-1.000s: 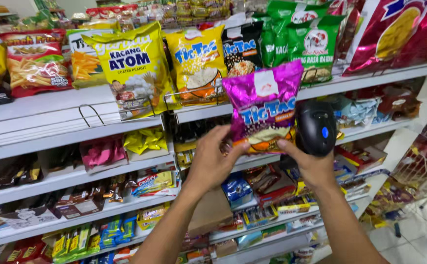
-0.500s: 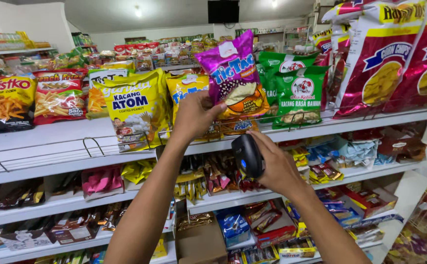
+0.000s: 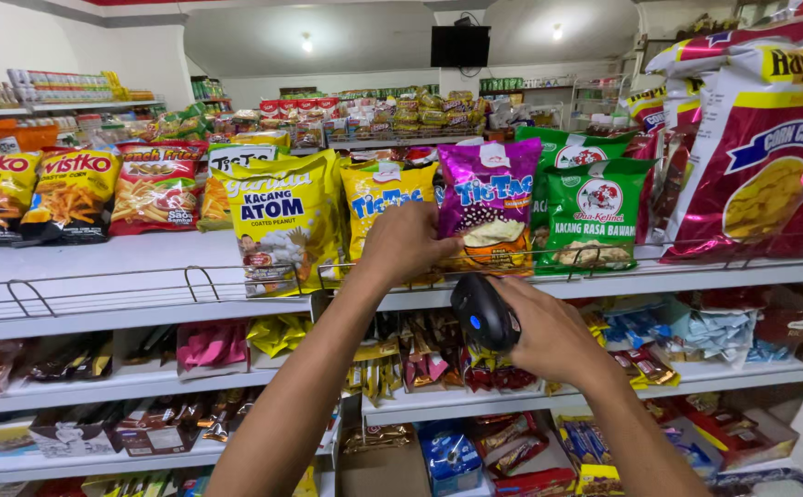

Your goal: The person uses a handheld scanner to read barcodes on various snack bags before placing the bags into a cardboard box or back onto a shelf.

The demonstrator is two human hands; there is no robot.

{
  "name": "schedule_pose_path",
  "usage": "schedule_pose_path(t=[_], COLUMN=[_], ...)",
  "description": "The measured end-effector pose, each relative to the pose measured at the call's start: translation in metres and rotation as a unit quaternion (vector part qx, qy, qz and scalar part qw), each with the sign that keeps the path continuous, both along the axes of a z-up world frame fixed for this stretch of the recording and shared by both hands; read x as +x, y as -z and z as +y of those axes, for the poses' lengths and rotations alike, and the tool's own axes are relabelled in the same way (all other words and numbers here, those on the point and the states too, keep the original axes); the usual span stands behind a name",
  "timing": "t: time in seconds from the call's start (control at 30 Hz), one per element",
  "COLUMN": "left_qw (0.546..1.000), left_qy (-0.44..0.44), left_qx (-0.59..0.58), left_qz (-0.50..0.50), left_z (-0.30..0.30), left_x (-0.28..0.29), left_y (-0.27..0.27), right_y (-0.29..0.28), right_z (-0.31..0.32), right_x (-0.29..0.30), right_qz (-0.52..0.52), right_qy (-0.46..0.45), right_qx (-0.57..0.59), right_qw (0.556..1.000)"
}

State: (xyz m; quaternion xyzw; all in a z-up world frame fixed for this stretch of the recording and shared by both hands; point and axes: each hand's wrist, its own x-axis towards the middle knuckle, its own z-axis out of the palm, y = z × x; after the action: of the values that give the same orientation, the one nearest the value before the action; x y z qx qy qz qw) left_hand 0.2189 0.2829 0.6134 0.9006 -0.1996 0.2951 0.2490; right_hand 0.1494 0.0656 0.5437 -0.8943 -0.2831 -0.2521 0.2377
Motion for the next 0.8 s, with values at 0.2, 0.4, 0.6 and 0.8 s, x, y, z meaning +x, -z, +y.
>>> schedule_pose_path(t=[0.2, 0.4, 0.6, 0.8], left_qw=[0.997, 0.999, 0.999, 0.997], left_qy=[-0.043, -0.005, 0.018, 0.035], left_qx=[0.061, 0.025, -0.017, -0.040], left_qz=[0.011, -0.028, -0.022, -0.061], left_z=[-0.007, 0.000, 0.006, 0.005], left_x=[-0.008, 0.008, 0.019, 0.019], left_y=[0.004, 0.014, 0.011, 0.013], right_y=[0.021, 0.029, 0.023, 0.014], right_z=[-0.017, -0.020, -0.018, -0.018], right_x=[0.001, 0.007, 0.004, -0.004], right_qz=[-0.051, -0.130, -0.132, -0.099], right_qy=[-0.072, -0.009, 0.018, 0.003], right_qx=[0.188, 0.219, 0.173, 0.133], right_qw=[0.978, 0.967, 0.976, 0.986])
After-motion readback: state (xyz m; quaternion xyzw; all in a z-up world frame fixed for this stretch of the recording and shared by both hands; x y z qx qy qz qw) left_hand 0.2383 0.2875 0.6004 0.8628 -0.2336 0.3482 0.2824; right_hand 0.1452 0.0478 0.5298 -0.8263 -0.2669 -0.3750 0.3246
